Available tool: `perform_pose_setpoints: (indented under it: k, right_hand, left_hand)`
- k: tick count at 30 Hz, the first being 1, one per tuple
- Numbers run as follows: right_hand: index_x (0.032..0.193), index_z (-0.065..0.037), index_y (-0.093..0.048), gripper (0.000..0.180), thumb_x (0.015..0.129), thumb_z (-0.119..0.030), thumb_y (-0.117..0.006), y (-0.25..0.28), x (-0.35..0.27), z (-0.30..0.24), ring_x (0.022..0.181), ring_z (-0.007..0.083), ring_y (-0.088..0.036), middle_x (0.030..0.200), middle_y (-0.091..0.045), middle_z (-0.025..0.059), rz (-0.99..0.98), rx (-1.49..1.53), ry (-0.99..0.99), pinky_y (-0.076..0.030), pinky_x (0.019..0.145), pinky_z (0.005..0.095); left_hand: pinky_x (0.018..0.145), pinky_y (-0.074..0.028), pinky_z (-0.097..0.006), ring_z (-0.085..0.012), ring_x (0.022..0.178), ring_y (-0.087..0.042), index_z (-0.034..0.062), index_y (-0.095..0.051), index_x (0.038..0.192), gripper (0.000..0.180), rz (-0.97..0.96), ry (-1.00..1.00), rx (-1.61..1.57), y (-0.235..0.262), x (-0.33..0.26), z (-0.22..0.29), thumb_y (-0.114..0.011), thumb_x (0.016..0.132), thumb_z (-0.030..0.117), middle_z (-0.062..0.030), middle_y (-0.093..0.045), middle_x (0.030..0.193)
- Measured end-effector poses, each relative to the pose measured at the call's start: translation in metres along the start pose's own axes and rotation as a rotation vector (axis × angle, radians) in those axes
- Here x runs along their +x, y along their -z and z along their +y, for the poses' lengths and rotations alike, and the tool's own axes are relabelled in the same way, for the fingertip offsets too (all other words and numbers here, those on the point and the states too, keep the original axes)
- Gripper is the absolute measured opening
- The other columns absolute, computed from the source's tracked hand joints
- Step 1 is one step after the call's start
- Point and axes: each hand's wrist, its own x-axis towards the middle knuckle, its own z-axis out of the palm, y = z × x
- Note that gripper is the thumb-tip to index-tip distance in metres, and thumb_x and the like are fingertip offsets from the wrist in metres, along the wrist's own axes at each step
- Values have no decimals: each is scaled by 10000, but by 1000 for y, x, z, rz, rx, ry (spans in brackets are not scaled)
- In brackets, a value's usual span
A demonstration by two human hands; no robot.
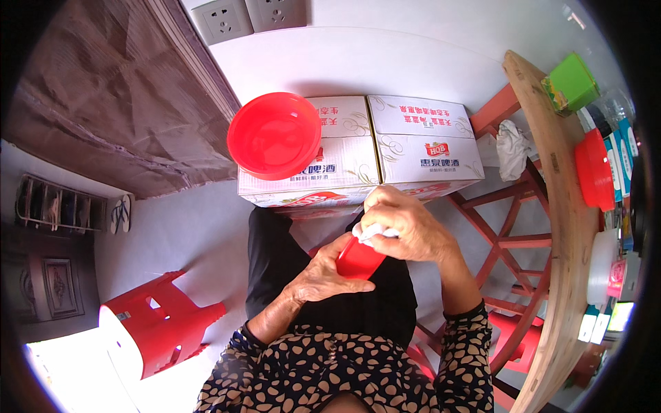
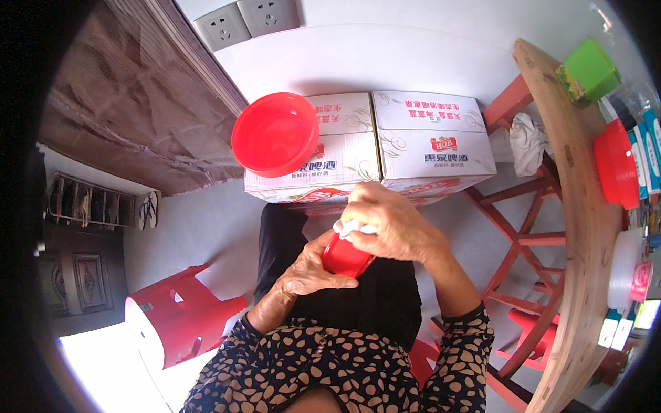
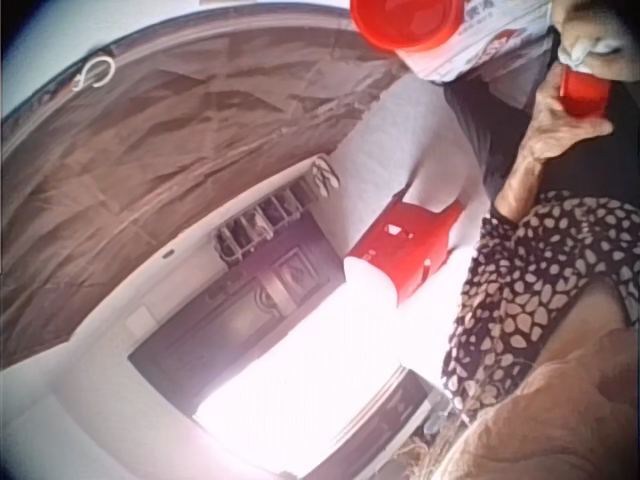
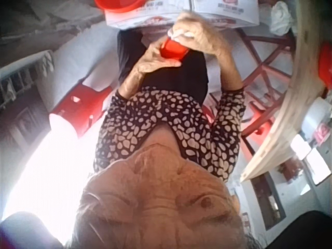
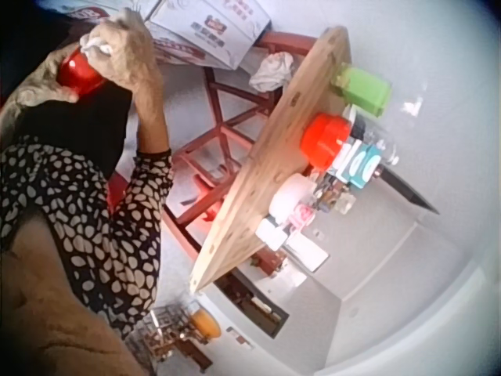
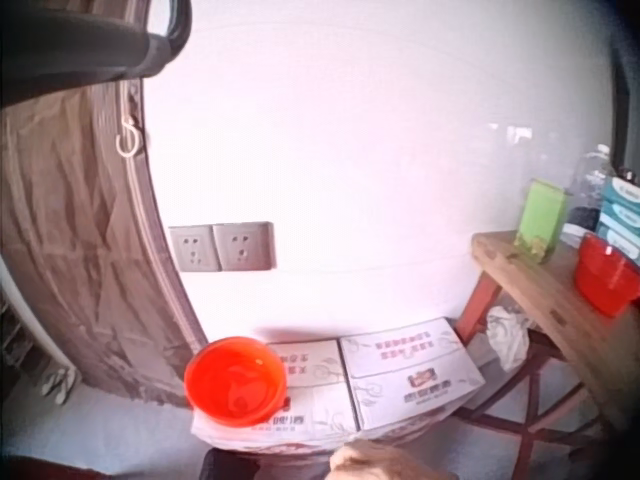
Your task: The person wipes the interior and exterior of a red plastic bowl with a white cloth, then places it on a wooden table. They proceed to wipe a small pink container and a clear plastic bowl, handling each item individually with the cloth.
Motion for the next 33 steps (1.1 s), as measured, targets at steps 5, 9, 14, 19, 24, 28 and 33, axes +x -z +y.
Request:
perform_pose_setpoints:
  k: [5, 9, 14, 19, 24, 28, 33]
  right_hand:
    - [823, -124, -595, 208, 660, -108, -722, -26, 9, -32, 911, 276, -548, 1041, -538, 89, 254, -347, 143, -440, 792, 387]
    - [879, -152, -632, 250, 650, -143, -732, -25, 7, -25, 983, 276, -508, 1076, -528, 79, 382, -355, 101, -389, 860, 424]
    - [854, -60, -627, 219, 646, -7, -672, -20, 9, 2, 938, 266, -497, 1003, -522, 83, 434, -153, -17, -426, 807, 373]
    - [914, 0, -620, 205, 716, 49, -610, -20, 10, 26, 937, 230, -556, 997, -549, 97, 469, -103, -115, -477, 777, 330]
    - [920, -66, -640, 240, 684, -39, -672, -35, 16, 2, 891, 271, -520, 953, -553, 80, 495, -234, 10, -410, 800, 391]
    - [933, -118, -623, 246, 697, -115, -694, -60, 11, -22, 884, 237, -538, 940, -542, 30, 391, -384, 130, -383, 799, 404]
    - [906, -149, -638, 204, 714, -164, -708, -64, 6, -28, 886, 204, -519, 964, -559, 1, 378, -405, 156, -360, 815, 376]
  left_hand:
    - [821, -491, -257, -48, 913, -575, 70, -675, 1037, 296, 52, -164, 27, 6, 3, -4, -775, 760, 45, 36, -672, 967]
    - [769, -488, -230, -35, 843, -562, 49, -679, 989, 262, 69, -163, 33, 5, 0, -1, -781, 748, 25, 41, -664, 900]
    - [732, -478, -206, -28, 789, -531, 38, -679, 962, 270, 88, -122, 63, 5, 0, -4, -800, 722, 15, 56, -633, 847]
    - [757, -487, -217, -36, 829, -560, 36, -679, 975, 286, 87, -173, 45, 8, 1, -12, -805, 719, 20, 34, -654, 903]
    - [781, -492, -230, -38, 845, -566, 43, -676, 997, 310, 147, -189, -17, 13, 5, -16, -810, 717, 35, 25, -667, 920]
    - [798, -502, -250, -54, 871, -594, 64, -675, 1012, 309, 140, -298, -51, 27, 8, -37, -794, 730, 23, 14, -677, 934]
    - [808, -500, -252, -63, 910, -600, 78, -671, 1026, 323, 133, -228, -182, 22, 5, -19, -795, 731, 36, 18, -670, 979]
